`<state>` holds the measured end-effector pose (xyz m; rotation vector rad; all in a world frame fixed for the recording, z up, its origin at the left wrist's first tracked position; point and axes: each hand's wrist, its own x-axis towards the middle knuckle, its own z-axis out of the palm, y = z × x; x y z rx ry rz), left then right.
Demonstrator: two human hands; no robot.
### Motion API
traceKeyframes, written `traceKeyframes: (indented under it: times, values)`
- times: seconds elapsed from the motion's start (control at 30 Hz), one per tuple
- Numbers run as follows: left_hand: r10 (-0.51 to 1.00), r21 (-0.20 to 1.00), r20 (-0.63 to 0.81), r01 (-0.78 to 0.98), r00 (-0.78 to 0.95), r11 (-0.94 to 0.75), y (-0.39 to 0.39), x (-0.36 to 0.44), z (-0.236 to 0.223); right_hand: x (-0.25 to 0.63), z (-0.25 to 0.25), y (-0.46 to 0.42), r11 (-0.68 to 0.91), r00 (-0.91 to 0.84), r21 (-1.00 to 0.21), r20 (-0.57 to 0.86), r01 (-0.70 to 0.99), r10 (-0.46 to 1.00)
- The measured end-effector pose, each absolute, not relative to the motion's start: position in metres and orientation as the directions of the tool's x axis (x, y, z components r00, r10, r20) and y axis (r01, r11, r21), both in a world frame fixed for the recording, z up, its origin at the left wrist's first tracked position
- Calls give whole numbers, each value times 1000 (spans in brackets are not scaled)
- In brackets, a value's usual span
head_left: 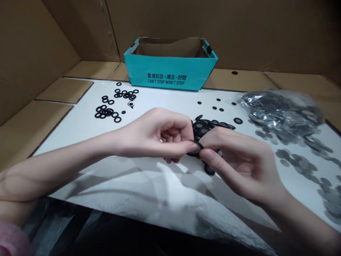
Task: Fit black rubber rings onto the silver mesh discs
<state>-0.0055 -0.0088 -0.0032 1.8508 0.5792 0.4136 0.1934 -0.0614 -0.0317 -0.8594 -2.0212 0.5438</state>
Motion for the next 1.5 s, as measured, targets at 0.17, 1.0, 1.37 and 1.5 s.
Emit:
traceKeyframes:
  times: [0.17, 1.0, 1.37, 1.5]
  values:
    - [595, 934, 38, 183, 803, -306, -12, -5, -4, 194, -32, -61, 662, -410, -654, 525, 367, 746]
    - [605, 953, 14, 172, 796, -249, -13, -2, -6, 186, -43, -65, 668, -289, -640, 604, 379, 743]
    - [602, 910, 20, 235, 798, -342, -6, -4, 0, 187, -46, -63, 698, -340, -601, 610, 390, 716]
    - [614, 924, 23, 217, 789, -314, -10, -2, 1, 190, -45, -62, 706, -329, -554, 632, 441, 701]
